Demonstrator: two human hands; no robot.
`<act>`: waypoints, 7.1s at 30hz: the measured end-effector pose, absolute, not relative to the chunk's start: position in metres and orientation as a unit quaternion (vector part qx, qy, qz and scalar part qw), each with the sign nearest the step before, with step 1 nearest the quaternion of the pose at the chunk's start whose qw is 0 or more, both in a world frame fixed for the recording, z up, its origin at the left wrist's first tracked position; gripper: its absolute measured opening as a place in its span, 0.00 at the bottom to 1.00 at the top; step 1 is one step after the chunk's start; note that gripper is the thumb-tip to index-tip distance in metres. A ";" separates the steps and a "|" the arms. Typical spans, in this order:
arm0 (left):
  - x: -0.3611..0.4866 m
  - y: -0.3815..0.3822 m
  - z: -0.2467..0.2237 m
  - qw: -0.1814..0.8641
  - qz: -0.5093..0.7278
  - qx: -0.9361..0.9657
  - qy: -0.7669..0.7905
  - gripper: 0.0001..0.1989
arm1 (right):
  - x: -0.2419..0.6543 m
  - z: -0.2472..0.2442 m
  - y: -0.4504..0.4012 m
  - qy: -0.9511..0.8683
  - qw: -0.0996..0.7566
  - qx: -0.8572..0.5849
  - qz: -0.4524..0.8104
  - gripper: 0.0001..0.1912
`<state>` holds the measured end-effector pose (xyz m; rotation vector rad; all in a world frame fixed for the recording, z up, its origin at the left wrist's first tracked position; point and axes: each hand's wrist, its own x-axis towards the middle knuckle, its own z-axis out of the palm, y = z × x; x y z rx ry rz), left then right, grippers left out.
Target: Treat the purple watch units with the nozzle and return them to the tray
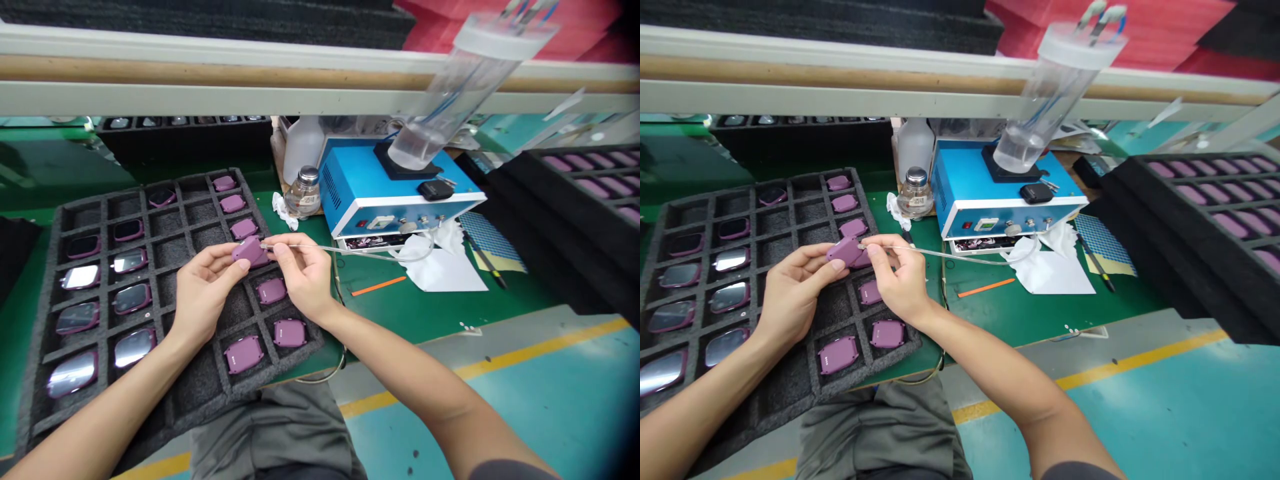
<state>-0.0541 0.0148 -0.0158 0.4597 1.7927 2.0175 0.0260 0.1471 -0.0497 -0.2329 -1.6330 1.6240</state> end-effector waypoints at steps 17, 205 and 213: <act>-0.054 0.015 -0.016 0.199 0.721 0.173 0.641 0.18 | 0.026 -0.050 0.147 -0.647 0.404 -0.093 0.640 0.11; -0.057 0.014 -0.011 0.118 0.624 0.219 0.741 0.17 | 0.027 -0.042 0.143 -0.661 0.397 -0.040 0.635 0.06; -0.057 0.014 -0.011 0.119 0.625 0.216 0.740 0.18 | 0.027 -0.042 0.144 -0.667 0.388 -0.049 0.634 0.07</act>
